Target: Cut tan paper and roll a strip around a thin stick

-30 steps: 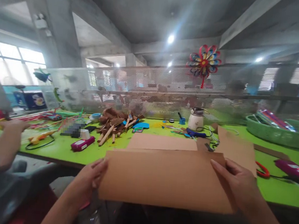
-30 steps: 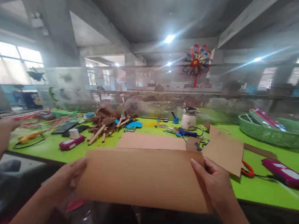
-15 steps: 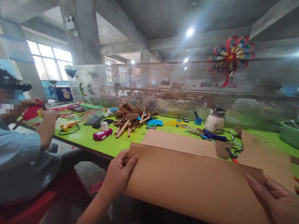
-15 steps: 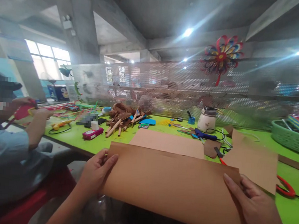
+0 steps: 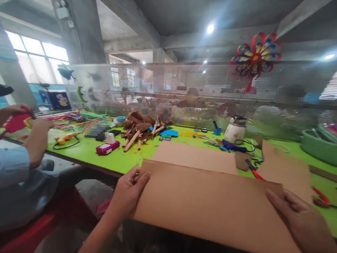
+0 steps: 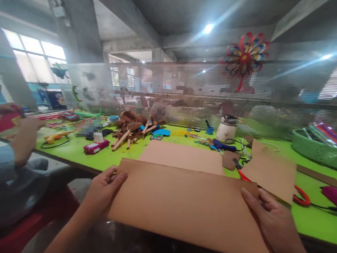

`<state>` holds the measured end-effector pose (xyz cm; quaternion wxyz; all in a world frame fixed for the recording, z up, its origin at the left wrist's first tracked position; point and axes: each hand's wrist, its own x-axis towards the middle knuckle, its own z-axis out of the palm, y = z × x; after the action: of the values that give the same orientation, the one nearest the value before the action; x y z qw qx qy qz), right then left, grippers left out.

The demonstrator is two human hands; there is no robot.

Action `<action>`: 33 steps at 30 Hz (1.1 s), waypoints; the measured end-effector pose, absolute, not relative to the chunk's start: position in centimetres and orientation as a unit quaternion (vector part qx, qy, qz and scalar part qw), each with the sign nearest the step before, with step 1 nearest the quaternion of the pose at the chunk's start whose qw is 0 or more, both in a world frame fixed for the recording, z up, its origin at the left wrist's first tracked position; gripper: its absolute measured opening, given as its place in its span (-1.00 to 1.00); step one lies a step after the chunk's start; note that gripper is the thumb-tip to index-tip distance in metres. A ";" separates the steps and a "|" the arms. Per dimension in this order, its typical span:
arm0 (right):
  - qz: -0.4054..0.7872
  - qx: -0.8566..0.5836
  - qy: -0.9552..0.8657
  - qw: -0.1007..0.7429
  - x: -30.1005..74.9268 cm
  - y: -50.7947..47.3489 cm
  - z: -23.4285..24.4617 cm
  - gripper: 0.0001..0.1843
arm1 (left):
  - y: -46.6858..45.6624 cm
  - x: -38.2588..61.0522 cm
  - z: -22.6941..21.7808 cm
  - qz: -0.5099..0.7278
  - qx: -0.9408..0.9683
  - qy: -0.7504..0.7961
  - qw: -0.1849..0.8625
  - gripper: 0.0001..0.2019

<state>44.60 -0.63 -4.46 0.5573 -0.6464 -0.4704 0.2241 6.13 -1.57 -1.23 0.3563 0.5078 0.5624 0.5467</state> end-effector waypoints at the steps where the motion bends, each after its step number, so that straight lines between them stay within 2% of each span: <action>1: 0.269 -0.643 -0.461 0.549 44.4 -0.7 -4.2 -0.68 | -1.5 6.1 -1.3 0.542 0.508 0.569 0.353 -0.57; 4: 0.370 -0.594 -0.428 0.572 43.9 -0.9 -3.9 -0.63 | -1.3 6.0 -1.4 0.530 0.497 0.585 0.359 -0.54; 9: 0.427 -0.511 -0.438 0.604 43.6 -0.9 -3.8 -0.68 | -1.1 6.0 -0.9 0.517 0.489 0.626 0.320 -0.58; 15: 0.438 -0.491 -0.445 0.608 43.3 -0.9 -3.7 -0.65 | -1.4 6.2 -0.6 0.511 0.478 0.650 0.297 -0.70; 23: 0.449 -0.482 -0.450 0.603 43.5 -0.8 -4.2 -0.70 | -1.6 6.0 -0.3 0.479 0.481 0.690 0.252 -0.71; 33: 0.355 -0.534 -0.498 0.584 43.3 -0.3 -4.3 -0.60 | -0.1 4.9 -1.9 0.436 0.560 0.685 0.164 -0.68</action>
<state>43.34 -0.30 -4.32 0.5838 -0.5337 -0.4980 0.3554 4.90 -0.06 -1.85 0.1639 0.5600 0.6850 0.4362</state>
